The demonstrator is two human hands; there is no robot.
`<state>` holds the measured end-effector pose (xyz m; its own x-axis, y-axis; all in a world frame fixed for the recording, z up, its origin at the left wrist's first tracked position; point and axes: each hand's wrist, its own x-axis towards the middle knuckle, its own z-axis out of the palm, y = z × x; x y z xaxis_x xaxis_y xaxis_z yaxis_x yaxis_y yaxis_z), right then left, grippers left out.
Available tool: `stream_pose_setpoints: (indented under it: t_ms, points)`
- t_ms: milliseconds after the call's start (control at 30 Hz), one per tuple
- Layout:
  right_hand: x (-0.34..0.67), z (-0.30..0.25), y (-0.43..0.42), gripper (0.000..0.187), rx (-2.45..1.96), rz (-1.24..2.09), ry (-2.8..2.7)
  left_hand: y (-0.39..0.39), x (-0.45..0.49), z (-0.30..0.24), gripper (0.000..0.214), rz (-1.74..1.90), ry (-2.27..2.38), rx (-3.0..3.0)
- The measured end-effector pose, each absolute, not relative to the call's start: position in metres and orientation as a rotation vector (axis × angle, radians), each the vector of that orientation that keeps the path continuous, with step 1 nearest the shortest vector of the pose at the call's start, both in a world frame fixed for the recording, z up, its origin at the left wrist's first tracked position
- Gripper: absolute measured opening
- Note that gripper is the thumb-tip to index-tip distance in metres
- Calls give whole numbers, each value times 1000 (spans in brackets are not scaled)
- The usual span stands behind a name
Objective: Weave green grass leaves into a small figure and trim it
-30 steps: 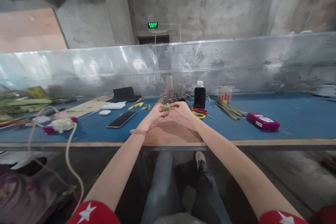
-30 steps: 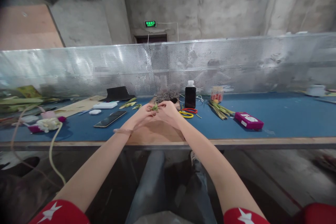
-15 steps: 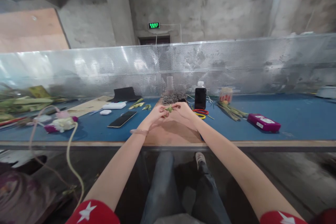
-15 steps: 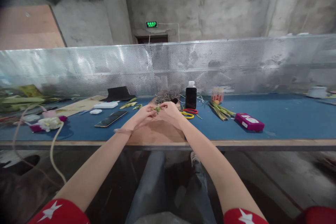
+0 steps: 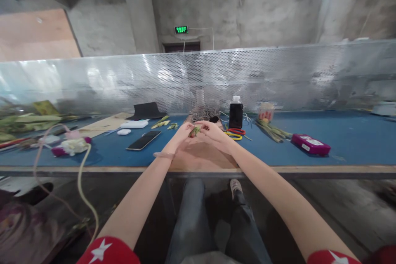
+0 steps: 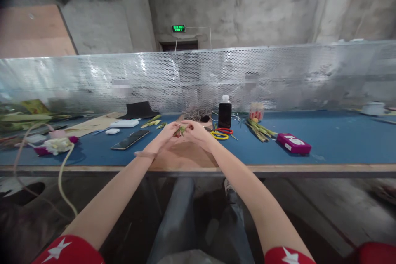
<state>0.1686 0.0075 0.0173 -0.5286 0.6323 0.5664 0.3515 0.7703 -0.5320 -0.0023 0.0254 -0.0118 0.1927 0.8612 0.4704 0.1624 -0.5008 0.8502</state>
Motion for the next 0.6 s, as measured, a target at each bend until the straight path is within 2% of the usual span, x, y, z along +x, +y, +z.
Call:
stream_pose_setpoints:
  t_ms: [133, 600]
  points:
    - [167, 19, 6, 30, -729, 444, -2192, 26, -2, -11, 25, 1365, 960, 1812]
    - [163, 16, 9, 32, -762, 589, -2106, 21, 1, -8, 18, 1371, 961, 1778]
